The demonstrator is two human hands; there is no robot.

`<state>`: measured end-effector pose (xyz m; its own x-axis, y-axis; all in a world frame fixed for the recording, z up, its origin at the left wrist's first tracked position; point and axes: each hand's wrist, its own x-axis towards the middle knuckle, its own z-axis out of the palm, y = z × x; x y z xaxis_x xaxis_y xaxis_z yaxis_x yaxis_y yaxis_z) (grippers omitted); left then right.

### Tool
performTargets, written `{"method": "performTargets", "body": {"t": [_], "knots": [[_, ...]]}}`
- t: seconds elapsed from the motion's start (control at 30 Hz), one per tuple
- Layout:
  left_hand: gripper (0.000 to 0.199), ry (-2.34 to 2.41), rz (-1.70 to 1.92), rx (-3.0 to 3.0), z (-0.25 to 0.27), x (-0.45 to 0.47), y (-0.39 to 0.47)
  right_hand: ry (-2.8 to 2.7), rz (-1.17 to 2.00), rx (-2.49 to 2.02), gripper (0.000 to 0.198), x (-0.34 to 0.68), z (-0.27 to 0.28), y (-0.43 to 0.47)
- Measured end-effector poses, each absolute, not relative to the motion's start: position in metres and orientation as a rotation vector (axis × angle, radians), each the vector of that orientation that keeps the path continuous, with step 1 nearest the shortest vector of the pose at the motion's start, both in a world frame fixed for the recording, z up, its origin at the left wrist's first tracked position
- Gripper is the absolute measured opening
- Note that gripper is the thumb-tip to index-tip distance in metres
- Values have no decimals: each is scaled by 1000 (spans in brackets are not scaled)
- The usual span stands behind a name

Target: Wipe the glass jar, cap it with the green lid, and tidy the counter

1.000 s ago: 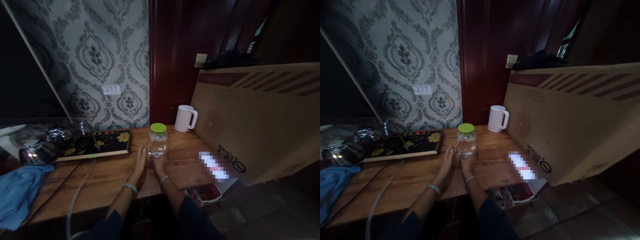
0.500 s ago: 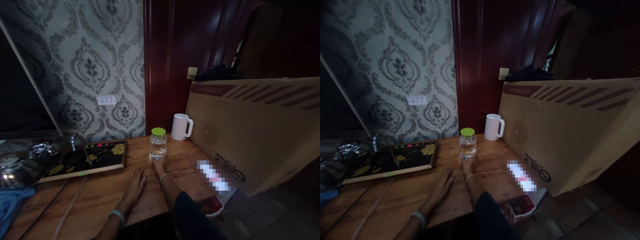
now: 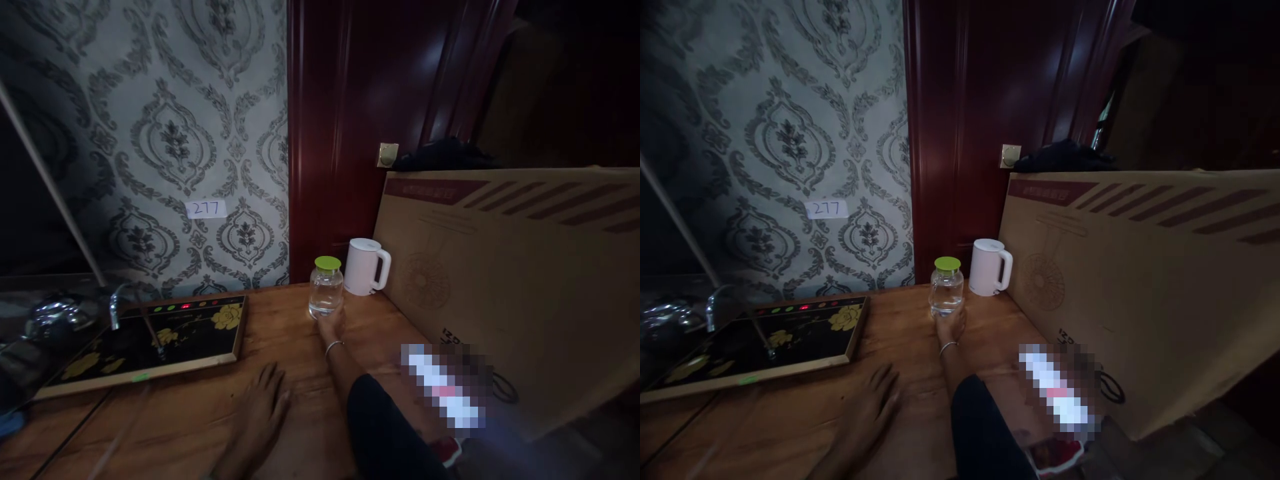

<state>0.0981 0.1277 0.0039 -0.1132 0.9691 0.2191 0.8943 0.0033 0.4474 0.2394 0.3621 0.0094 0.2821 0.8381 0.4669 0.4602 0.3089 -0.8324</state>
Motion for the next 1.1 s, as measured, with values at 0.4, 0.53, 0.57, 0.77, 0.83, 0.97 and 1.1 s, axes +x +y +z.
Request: {"method": "performTargets", "body": {"t": [0.4,0.53,0.57,0.77,0.83,0.97,1.1], "knots": [[53,2127,718,1993,-9,88,130,-1139,510,-1454,92,247,13,419],[54,2132,701,2073,-27,77,134,-1143,495,-1476,94,249,17,429],[54,2143,703,2105,-33,75,135,-1163,495,-1504,95,249,19,430],[45,2191,903,2464,-61,64,138,-1257,533,-1649,102,252,32,436],[44,2180,934,2575,-62,63,138,-1278,539,-1660,102,252,35,437],[41,2236,948,2539,-57,69,138,-1315,538,-1670,102,254,38,439],[39,2205,1002,2524,-55,74,136,-1354,514,-1665,97,256,39,439]]}}
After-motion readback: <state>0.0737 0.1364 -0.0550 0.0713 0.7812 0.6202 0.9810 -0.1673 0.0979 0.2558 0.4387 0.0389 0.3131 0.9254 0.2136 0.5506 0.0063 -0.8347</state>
